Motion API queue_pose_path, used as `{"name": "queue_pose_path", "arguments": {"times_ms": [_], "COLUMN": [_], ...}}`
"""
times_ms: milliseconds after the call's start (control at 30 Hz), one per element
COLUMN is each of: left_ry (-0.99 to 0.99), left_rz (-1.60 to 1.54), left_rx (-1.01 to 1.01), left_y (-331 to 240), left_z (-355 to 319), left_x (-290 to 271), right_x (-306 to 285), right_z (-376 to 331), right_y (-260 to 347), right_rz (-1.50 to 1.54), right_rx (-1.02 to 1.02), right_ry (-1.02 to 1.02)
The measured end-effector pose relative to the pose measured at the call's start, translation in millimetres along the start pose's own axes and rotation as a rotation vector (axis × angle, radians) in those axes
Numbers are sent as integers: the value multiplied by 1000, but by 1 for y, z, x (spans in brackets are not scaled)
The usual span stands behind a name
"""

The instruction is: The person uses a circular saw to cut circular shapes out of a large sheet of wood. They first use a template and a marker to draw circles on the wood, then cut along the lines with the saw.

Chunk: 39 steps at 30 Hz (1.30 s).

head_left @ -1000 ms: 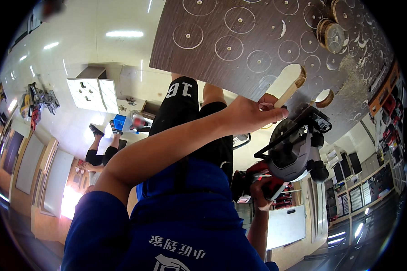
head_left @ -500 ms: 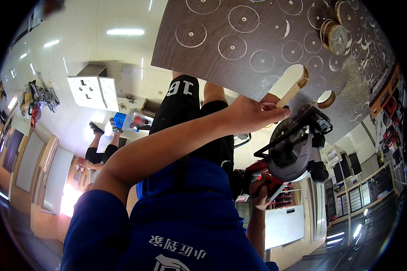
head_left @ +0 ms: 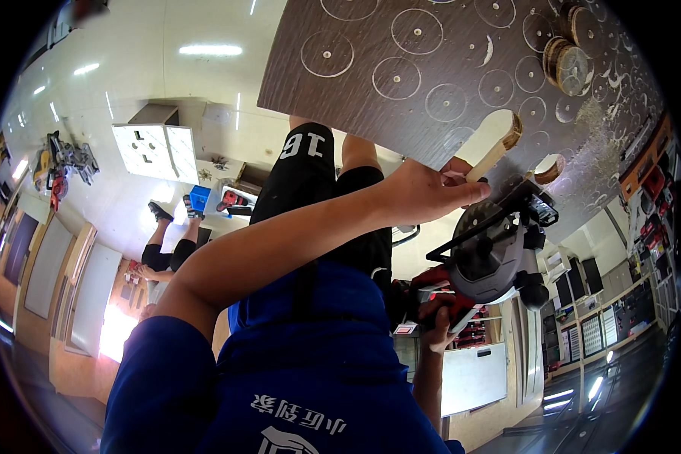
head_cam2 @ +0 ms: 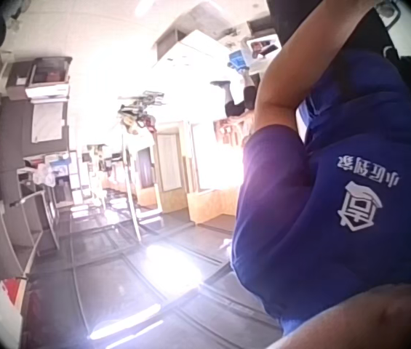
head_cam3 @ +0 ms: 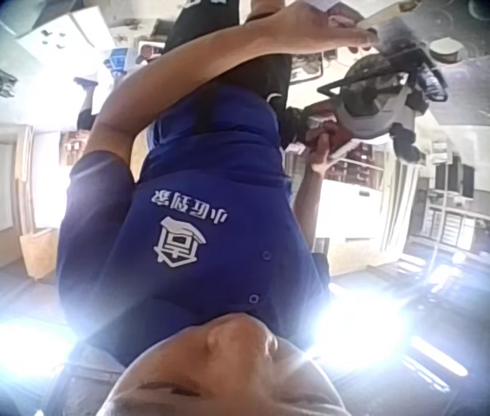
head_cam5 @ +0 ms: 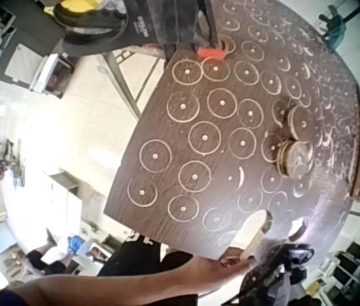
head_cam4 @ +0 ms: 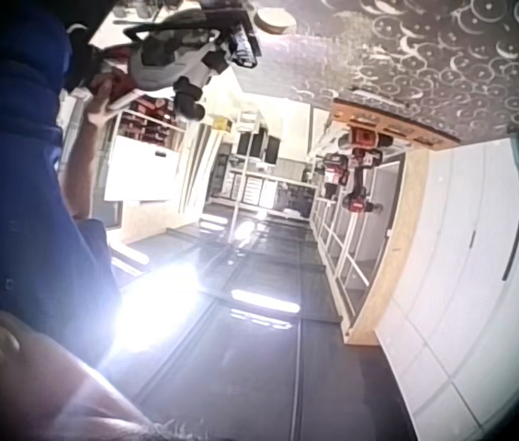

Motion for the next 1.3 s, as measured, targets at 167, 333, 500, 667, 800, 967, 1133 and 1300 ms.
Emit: {"name": "queue_pose_path", "arguments": {"times_ms": [167, 333, 500, 667, 800, 967, 1133, 1300], "left_ry": [-12, -80, -110, -81, -102, -97, -99, -108], "left_rz": [-44, 40, 104, 73, -95, -71, -22, -33], "left_rx": [20, 10, -35, 59, 193, 254, 309, 328], "left_y": [0, 2, 7, -3, -6, -19, -27, -34], "left_z": [0, 2, 4, -1, 2, -3, -6, -9], "left_x": [0, 0, -1, -4, -17, -24, -24, -24], "right_x": [1, 0, 4, 4, 4, 3, -3, -3], "right_z": [1, 1, 3, 2, 4, 2, -1, -3], "right_y": [4, 6, 7, 5, 7, 5, -1, -3], "right_rz": [16, -23, 9, 14, 5, 10, -14, -10], "right_rx": [13, -3, 3, 16, 20, 37, 45, 56], "right_ry": [-75, -84, -102, -84, -74, -93, -61, -57]}}
Point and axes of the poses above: each hand's wrist, its own z-axis towards the middle knuckle, its own x-axis out of the palm, y = z × x, the point moved 10 cm from there along z, towards the middle knuckle, and after that the axes turned 14 degrees about -x, right-handed, at the moved point
